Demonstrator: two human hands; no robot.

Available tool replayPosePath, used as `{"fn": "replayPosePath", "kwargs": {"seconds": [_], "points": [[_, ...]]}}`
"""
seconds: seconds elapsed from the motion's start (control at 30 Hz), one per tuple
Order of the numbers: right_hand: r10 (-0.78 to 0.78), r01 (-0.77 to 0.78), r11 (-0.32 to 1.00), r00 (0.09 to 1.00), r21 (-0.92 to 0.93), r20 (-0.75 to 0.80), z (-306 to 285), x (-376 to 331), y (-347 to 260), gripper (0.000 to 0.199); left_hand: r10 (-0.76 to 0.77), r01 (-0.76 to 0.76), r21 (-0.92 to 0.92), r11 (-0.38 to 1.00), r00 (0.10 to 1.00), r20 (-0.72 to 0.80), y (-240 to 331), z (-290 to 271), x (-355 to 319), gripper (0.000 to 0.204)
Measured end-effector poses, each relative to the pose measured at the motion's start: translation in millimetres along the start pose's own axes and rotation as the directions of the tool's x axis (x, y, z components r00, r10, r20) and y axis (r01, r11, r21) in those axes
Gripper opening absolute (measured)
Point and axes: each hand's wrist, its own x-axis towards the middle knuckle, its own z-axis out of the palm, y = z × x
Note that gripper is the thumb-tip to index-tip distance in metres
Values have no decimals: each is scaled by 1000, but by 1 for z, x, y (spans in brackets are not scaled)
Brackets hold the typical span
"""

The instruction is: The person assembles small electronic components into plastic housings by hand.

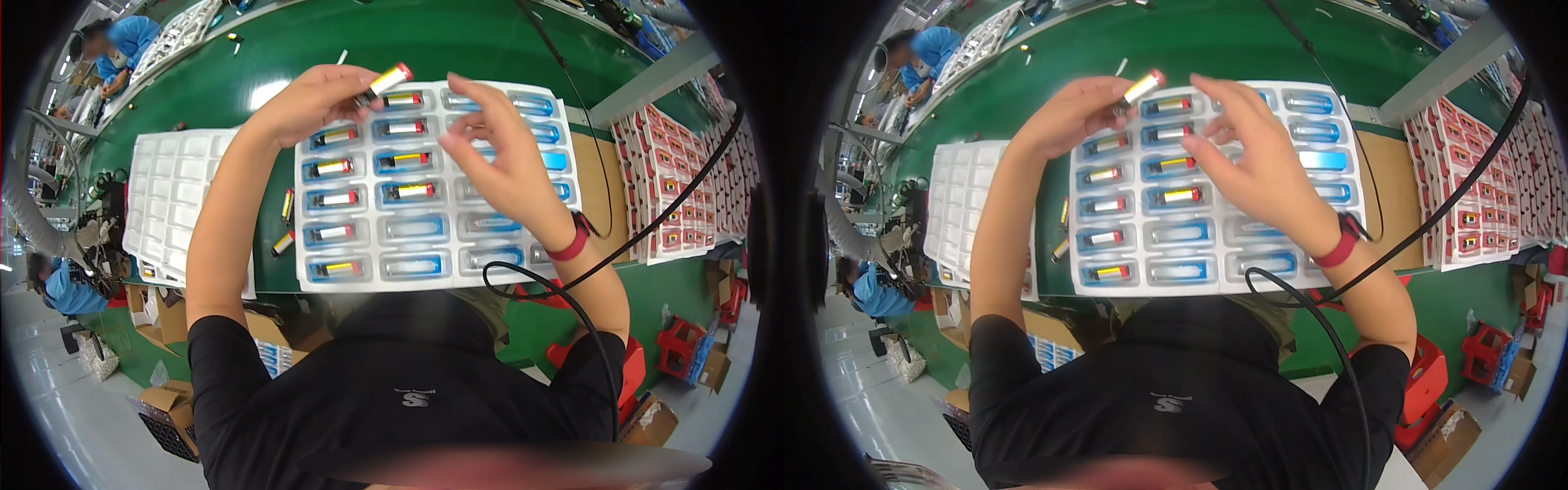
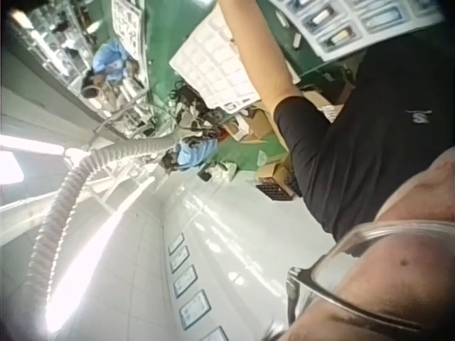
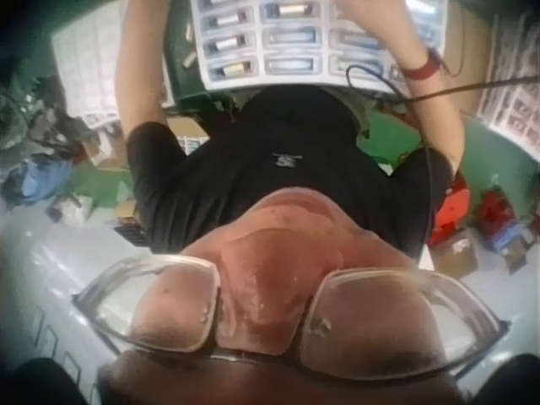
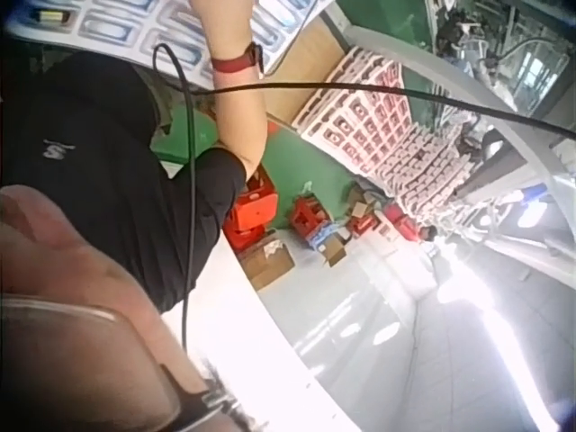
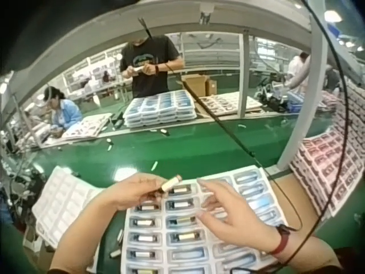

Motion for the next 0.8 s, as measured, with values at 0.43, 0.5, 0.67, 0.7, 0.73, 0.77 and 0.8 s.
{"fn": "replayPosePath", "kwargs": {"seconds": [0.43, 0.5, 0.67, 0.7, 0.73, 0.77, 0.8], "points": [[413, -422, 663, 895, 619, 167, 0, -8, 1, 19, 409, -350, 377, 858, 909, -85, -17, 99, -64, 45], [414, -420, 668, 896, 614, 162, 0, -11, -1, 19, 513, -356, 665, 657, 857, -48, -19, 98, -64, 52], [417, -414, 706, 899, 575, 134, -8, -27, 7, 19, 543, -300, 745, 595, 834, -97, -30, 113, -63, 39], [431, -423, 700, 893, 576, 131, -12, -31, 10, 19, 491, -220, 759, 612, 858, -147, -29, 120, -66, 34], [428, -421, 731, 896, 537, 119, -18, -33, 11, 19, 442, -213, 761, 613, 891, -107, -27, 128, -72, 30], [424, -418, 761, 899, 496, 107, -24, -35, 13, 18, 437, -214, 758, 617, 894, -103, -32, 130, -73, 30], [416, -408, 753, 903, 516, 108, -28, -37, 18, 18, 396, -288, 828, 481, 914, 88, -40, 130, -74, 32]]}}
